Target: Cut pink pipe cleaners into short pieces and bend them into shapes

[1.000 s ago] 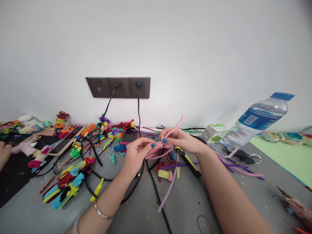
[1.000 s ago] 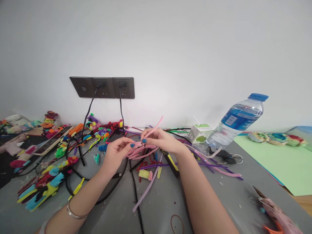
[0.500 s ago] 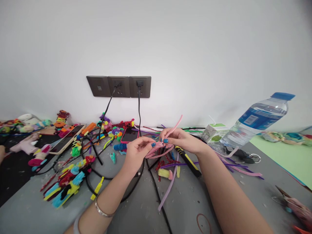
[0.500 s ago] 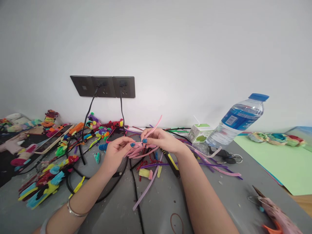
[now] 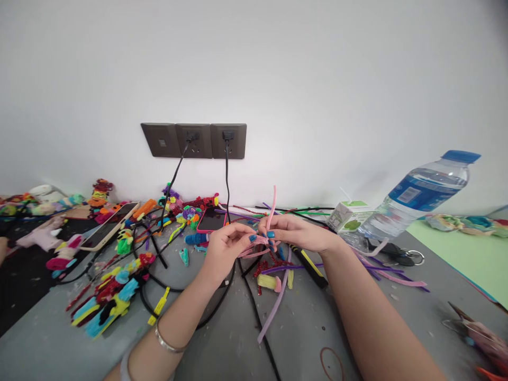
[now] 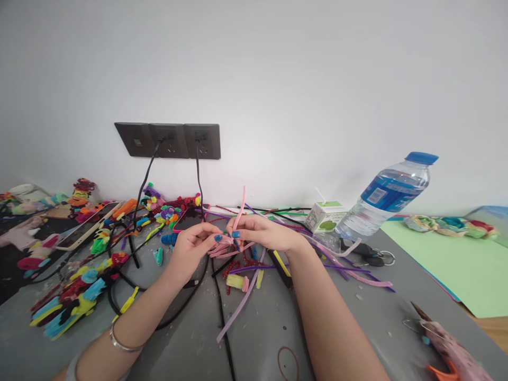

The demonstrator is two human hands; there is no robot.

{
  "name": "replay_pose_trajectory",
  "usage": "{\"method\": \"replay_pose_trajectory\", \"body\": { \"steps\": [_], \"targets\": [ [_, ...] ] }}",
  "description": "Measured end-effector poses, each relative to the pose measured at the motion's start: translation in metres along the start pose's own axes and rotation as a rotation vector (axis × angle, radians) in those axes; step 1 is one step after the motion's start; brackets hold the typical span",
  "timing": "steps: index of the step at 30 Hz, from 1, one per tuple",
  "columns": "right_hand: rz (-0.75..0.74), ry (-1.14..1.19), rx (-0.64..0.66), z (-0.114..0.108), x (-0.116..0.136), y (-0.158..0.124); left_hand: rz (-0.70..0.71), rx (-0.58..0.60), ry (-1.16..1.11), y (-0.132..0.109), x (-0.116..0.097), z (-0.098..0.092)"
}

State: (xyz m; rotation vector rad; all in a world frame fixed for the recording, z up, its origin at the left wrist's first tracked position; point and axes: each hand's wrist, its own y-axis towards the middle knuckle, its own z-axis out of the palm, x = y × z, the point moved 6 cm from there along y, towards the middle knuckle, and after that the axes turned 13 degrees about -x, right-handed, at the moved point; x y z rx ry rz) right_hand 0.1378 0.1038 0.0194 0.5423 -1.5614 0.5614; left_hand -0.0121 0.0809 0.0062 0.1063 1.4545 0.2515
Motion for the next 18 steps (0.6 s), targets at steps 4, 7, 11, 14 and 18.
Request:
{"method": "replay_pose_trajectory", "body": {
  "steps": [4,7,11,14,18],
  "targets": [
    [0.007,-0.022,0.039,0.002,0.002,-0.001,-0.026,0.035,0.024,-0.001,0.001,0.001],
    [0.013,-0.01,0.059,0.003,0.002,-0.002,-0.063,0.096,0.029,-0.002,0.005,0.003],
    [0.009,0.009,-0.026,-0.006,0.002,-0.001,-0.108,0.117,-0.017,-0.003,0.007,0.005],
    [-0.066,0.025,-0.137,-0.017,0.006,-0.003,-0.13,0.127,-0.005,-0.004,0.008,0.006],
    [-0.091,-0.004,-0.214,-0.027,0.006,-0.005,-0.164,0.224,0.047,-0.01,0.013,0.012]
  ]
}}
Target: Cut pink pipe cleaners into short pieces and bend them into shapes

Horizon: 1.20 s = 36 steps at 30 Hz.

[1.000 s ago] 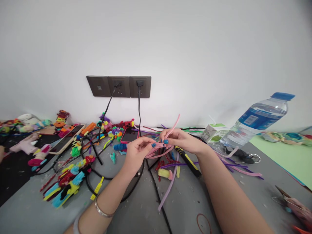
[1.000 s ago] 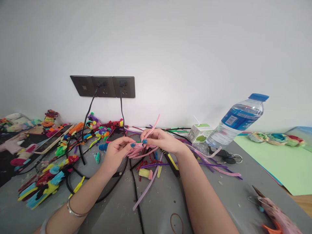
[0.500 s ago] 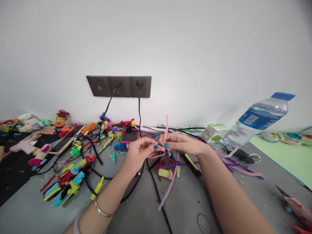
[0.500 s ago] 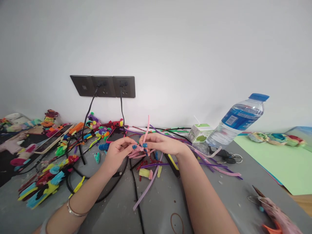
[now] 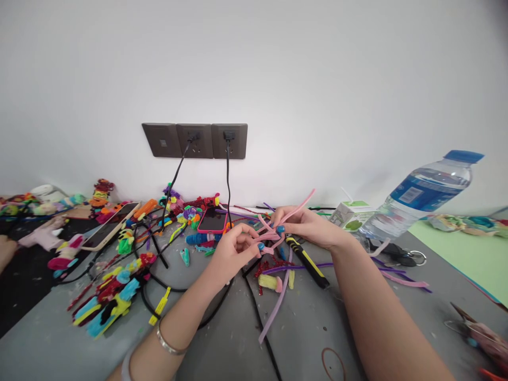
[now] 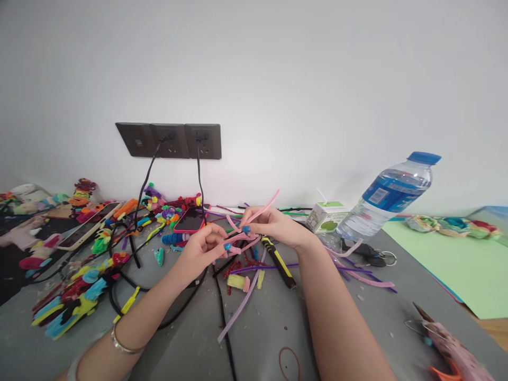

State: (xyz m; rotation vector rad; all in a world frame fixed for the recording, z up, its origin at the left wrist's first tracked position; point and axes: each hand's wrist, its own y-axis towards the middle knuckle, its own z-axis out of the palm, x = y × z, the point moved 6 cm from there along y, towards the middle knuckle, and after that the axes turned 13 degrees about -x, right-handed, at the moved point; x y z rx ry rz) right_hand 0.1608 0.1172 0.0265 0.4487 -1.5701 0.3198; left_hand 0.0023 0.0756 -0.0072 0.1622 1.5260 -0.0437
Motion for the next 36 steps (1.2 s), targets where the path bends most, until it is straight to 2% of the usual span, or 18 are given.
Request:
{"method": "replay_pose_trajectory", "body": {
  "steps": [2,7,15,20,23,26,31,36],
  "targets": [
    [0.011,-0.044,-0.007,-0.001,-0.004,0.001,-0.002,0.016,0.014,-0.001,0.002,0.001],
    [-0.042,-0.076,-0.004,0.004,-0.009,0.005,0.012,-0.035,0.031,0.002,0.002,-0.002],
    [-0.099,-0.108,0.01,0.015,-0.008,0.012,-0.099,-0.067,-0.103,0.003,0.002,-0.001],
    [-0.056,-0.034,0.002,0.019,-0.003,0.01,-0.114,-0.083,-0.164,0.002,-0.001,-0.001],
    [-0.031,0.022,0.006,0.018,-0.002,0.008,-0.1,-0.03,-0.149,0.001,-0.005,0.001],
    [-0.035,0.045,0.04,0.017,-0.001,0.006,-0.12,0.073,-0.127,-0.003,-0.007,0.006],
    [-0.025,0.062,0.157,0.024,-0.001,0.003,-0.192,0.305,-0.06,-0.013,-0.005,0.017],
    [-0.022,0.066,0.266,0.035,0.0,0.001,-0.199,0.424,-0.004,-0.017,0.002,0.018]
  ]
}}
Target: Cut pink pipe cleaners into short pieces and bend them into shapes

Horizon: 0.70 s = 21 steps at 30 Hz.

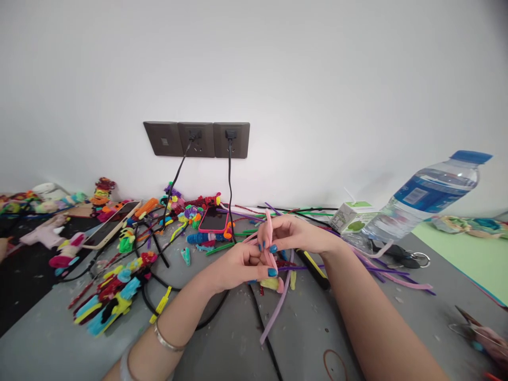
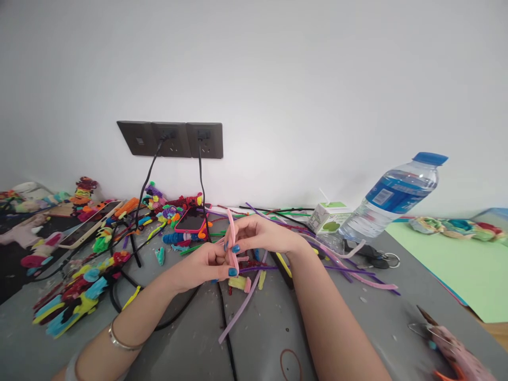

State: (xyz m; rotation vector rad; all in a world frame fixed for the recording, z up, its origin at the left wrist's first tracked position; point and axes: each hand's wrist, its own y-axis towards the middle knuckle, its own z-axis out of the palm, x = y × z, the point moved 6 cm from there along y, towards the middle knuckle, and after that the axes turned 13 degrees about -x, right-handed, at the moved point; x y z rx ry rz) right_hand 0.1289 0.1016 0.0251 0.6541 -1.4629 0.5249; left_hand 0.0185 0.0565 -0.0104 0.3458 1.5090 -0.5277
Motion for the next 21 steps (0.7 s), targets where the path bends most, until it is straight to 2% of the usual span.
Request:
{"method": "replay_pose_trajectory", "body": {
  "steps": [4,7,9,12,16,21],
  "targets": [
    [0.017,-0.014,0.019,0.003,0.0,0.0,-0.008,0.015,0.069,0.0,0.005,0.0],
    [0.027,-0.005,-0.008,0.001,-0.001,0.0,-0.004,-0.019,0.072,0.001,0.004,0.0],
    [0.028,0.019,-0.077,-0.005,-0.002,0.0,0.036,-0.094,0.076,0.003,0.0,-0.002],
    [0.01,0.039,-0.208,-0.013,-0.002,0.002,0.168,-0.261,0.171,0.004,-0.008,-0.008],
    [-0.063,0.022,-0.315,-0.016,-0.001,0.008,0.297,-0.425,0.494,0.001,-0.013,-0.014],
    [-0.127,0.025,-0.35,-0.009,0.001,0.014,0.342,-0.558,0.82,-0.004,-0.017,-0.019]
  ]
}}
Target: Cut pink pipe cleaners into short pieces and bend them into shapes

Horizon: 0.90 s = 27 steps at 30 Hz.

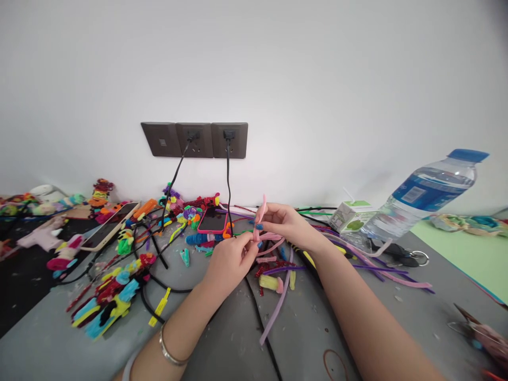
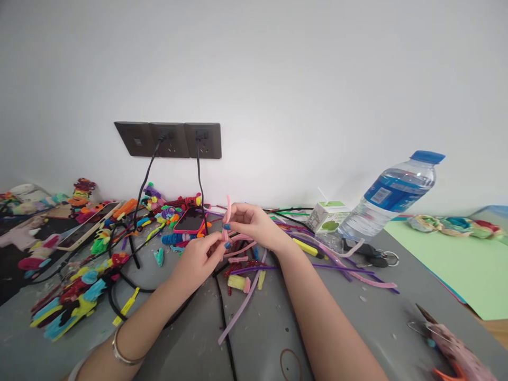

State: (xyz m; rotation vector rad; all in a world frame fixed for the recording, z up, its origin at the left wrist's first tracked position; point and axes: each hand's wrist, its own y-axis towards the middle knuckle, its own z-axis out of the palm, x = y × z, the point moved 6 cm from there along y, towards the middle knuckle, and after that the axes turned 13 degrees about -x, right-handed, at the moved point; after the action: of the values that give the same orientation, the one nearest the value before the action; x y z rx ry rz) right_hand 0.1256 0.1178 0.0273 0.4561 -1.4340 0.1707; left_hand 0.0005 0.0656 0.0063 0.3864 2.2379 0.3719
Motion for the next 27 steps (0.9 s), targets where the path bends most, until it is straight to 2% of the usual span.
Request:
{"method": "replay_pose_trajectory", "body": {
  "steps": [6,11,20,27],
  "targets": [
    [-0.008,-0.009,0.0,0.0001,-0.0007,0.0008,0.009,0.044,0.118,-0.0003,0.0032,0.0039],
    [-0.017,-0.023,-0.03,-0.0016,-0.0002,0.0009,0.042,0.018,0.203,-0.0001,0.0017,0.0029],
    [-0.027,-0.038,-0.016,0.0002,0.0014,-0.0005,0.012,0.034,0.17,0.0004,0.0001,0.0018],
    [-0.049,-0.059,-0.039,-0.0035,0.0025,0.0009,0.04,0.019,0.092,0.0007,0.0033,0.0034]
  ]
}}
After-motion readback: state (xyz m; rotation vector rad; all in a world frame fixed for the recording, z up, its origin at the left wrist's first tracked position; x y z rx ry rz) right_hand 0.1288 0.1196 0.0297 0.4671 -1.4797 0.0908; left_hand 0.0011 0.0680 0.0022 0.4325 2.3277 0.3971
